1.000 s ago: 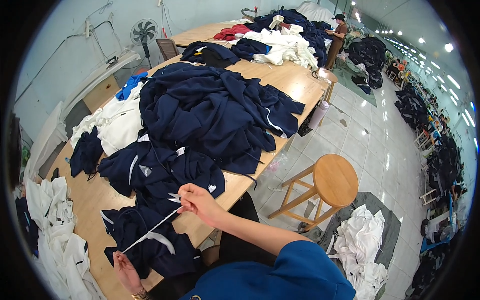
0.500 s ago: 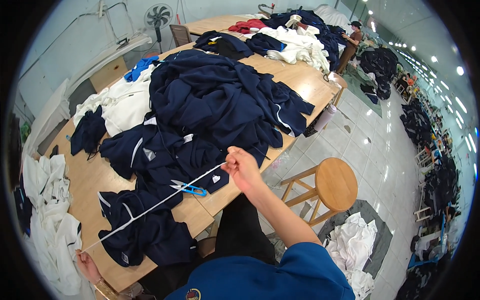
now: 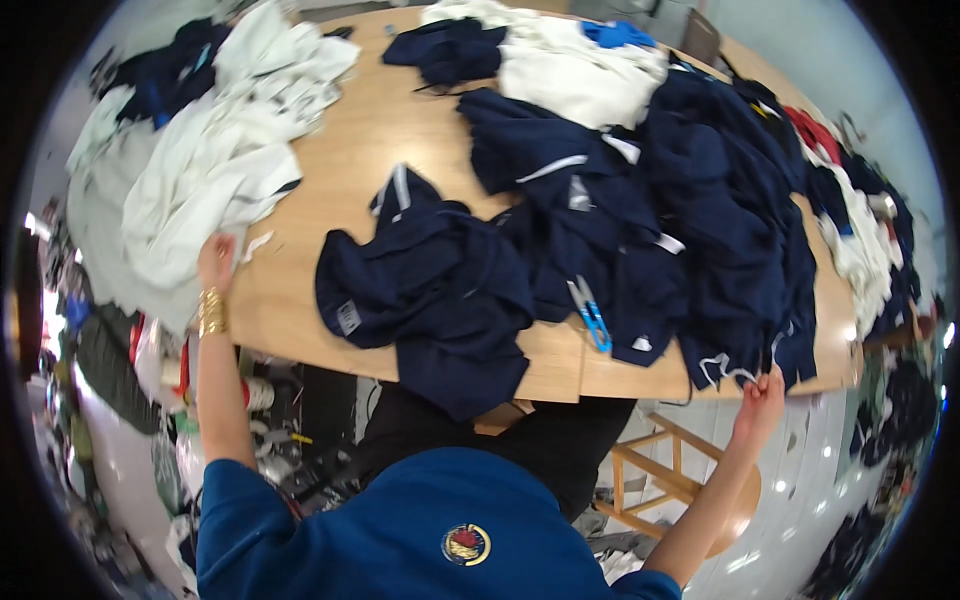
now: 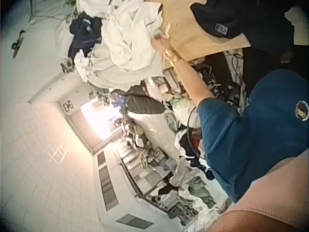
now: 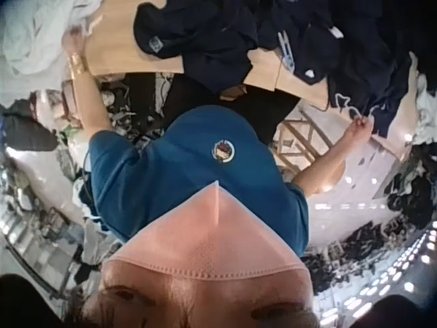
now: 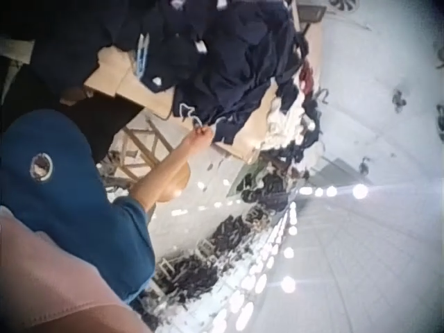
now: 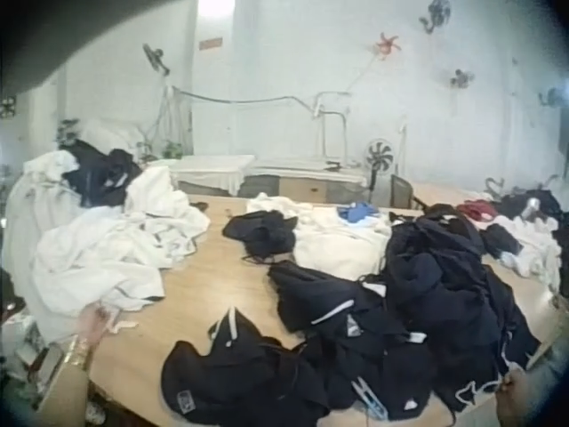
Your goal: Trimming excess threads from navy blue athletic garments using thread snips and sorting them on a table.
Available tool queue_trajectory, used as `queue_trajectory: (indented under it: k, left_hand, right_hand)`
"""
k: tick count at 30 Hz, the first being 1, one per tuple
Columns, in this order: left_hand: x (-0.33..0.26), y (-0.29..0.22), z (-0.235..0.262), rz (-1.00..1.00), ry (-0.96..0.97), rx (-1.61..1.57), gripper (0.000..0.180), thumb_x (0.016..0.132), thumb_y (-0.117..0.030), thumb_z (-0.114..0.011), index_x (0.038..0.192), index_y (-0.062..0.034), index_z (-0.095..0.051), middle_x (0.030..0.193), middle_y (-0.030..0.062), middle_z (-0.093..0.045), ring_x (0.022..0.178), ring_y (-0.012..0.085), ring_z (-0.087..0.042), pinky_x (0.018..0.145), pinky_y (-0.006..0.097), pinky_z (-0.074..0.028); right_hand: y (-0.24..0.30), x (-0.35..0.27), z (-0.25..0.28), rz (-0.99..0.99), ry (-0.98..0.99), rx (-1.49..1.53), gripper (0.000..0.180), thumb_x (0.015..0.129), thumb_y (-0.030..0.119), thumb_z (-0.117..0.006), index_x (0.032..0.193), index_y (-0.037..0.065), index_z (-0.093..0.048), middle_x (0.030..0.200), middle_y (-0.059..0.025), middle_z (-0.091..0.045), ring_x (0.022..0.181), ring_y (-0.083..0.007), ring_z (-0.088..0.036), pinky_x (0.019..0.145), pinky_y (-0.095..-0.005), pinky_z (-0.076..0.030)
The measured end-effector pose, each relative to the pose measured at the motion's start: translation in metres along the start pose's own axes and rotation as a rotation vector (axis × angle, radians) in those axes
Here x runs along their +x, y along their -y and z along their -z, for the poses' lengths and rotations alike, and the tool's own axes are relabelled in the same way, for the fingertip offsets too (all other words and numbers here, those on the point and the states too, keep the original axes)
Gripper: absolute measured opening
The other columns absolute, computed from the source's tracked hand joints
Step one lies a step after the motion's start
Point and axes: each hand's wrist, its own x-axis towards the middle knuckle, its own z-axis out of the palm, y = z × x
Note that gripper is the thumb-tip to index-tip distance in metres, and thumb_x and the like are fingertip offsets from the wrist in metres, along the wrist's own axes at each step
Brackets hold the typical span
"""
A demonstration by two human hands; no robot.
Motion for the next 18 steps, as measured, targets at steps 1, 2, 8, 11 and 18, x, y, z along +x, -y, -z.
queue_trajectory:
  k: [1, 2, 8, 11, 18]
  left_hand:
    - [-0.016, -0.006, -0.024, -0.071, -0.045, 0.101, 0.009, 0.086, -0.009, -0.052, 0.086, -0.0005, -0.056, 0.082, 0.0059, -0.058, 0.08, 0.0153, -0.057, 0.077, 0.03, -0.05]
    - [-0.026, -0.018, -0.041, -0.051, -0.039, 0.227, 0.012, 0.086, -0.01, -0.053, 0.091, -0.0001, -0.055, 0.086, 0.0067, -0.058, 0.083, 0.0154, -0.057, 0.077, 0.03, -0.05]
    - [-0.063, -0.024, -0.068, -0.774, -0.076, 1.549, 0.033, 0.084, -0.019, -0.058, 0.113, -0.0048, -0.054, 0.096, 0.0116, -0.06, 0.089, 0.0148, -0.06, 0.071, 0.027, -0.049]
    - [-0.085, -0.032, -0.106, -0.645, 0.047, 1.328, 0.035, 0.084, -0.022, -0.059, 0.115, -0.0056, -0.055, 0.1, 0.0137, -0.061, 0.093, 0.0176, -0.06, 0.074, 0.028, -0.048]
    - [-0.135, -0.024, -0.161, 0.414, 0.35, 0.71, 0.036, 0.087, -0.03, -0.057, 0.11, -0.0022, -0.059, 0.099, 0.0095, -0.063, 0.091, 0.0159, -0.059, 0.076, 0.026, -0.047]
  right_hand:
    - [0.004, -0.014, -0.026, 0.071, -0.073, -0.147, 0.011, 0.092, 0.019, -0.052, 0.097, 0.009, -0.054, 0.065, 0.0028, -0.044, 0.052, -0.0055, -0.037, 0.051, -0.0204, -0.036]
    - [0.006, -0.021, -0.045, 0.144, -0.041, -0.217, 0.013, 0.092, 0.02, -0.052, 0.1, 0.009, -0.054, 0.065, 0.0032, -0.044, 0.052, -0.0046, -0.036, 0.049, -0.0194, -0.035]
    - [0.039, -0.056, -0.118, 0.456, 0.061, -0.472, 0.013, 0.093, 0.02, -0.051, 0.1, 0.009, -0.055, 0.06, 0.006, -0.038, 0.051, 0.0002, -0.031, 0.043, -0.0146, -0.024]
    - [0.051, -0.07, -0.127, 0.603, 0.027, -0.602, 0.013, 0.093, 0.02, -0.051, 0.099, 0.009, -0.056, 0.062, 0.0074, -0.038, 0.052, 0.0018, -0.029, 0.041, -0.0146, -0.02]
    - [0.041, -0.088, -0.145, 0.582, 0.215, -0.733, 0.013, 0.093, 0.017, -0.05, 0.099, 0.007, -0.057, 0.07, 0.0072, -0.047, 0.053, 0.0021, -0.031, 0.043, -0.0135, -0.023]
